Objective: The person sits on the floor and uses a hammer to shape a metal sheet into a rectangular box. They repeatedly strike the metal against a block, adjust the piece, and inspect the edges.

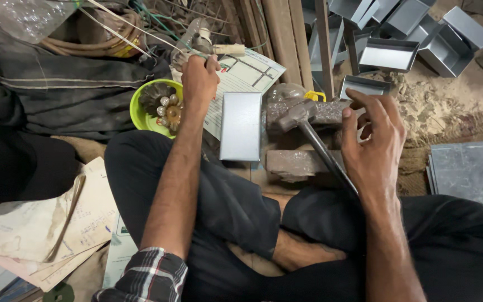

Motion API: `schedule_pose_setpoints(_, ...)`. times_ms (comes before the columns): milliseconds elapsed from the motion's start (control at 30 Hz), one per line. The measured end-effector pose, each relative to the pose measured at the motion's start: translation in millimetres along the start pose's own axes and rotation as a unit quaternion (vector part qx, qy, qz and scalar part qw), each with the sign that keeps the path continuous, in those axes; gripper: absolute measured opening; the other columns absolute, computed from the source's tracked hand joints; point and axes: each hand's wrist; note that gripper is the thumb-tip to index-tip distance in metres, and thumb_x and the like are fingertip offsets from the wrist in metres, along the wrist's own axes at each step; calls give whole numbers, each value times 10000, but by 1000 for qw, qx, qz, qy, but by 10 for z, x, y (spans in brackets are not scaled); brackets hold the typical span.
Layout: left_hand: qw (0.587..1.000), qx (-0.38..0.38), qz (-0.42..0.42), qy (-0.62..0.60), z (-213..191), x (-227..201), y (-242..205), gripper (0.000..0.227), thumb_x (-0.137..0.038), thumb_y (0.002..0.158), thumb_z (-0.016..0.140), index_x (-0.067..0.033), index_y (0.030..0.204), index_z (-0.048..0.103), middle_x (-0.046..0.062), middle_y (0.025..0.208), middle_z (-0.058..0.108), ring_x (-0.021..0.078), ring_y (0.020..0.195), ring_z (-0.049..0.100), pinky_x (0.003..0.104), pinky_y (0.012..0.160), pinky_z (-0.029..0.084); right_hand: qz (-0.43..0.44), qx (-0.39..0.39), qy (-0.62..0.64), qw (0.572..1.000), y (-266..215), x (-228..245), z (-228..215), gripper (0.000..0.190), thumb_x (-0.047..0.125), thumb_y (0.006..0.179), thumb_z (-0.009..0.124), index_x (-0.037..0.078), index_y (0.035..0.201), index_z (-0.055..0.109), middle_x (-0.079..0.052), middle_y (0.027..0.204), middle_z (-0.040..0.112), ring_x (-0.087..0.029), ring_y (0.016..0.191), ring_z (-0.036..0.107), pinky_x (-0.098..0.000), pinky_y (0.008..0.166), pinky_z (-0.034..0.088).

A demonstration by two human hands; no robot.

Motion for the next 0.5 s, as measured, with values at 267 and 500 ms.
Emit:
schedule_pose_setpoints(267,926,-42,374,-31,-171,-327,-243,233,-205,1035,662,-13,1009,793,182,929,657,301,844,664,355,695,536,-11,-5,-16,1000,-14,0,9,213,29,1024,683,21,1235,707,-123,1053,649,-203,809,595,-364,767,494)
schedule_pose_setpoints(500,905,171,130,-368,-303,-759,-828,256,-218,1091,585,7,1058,704,92,998,761,115,831,685,278,761,574,32,23,83,996,12,166,139,368,78,938,700,31,1297,636,-148,1085,655,-260,878,677,-353,782,542)
Point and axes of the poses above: each hand's wrist, its own y-axis towards the middle knuckle, its own z-axis out of the palm, x = y × z
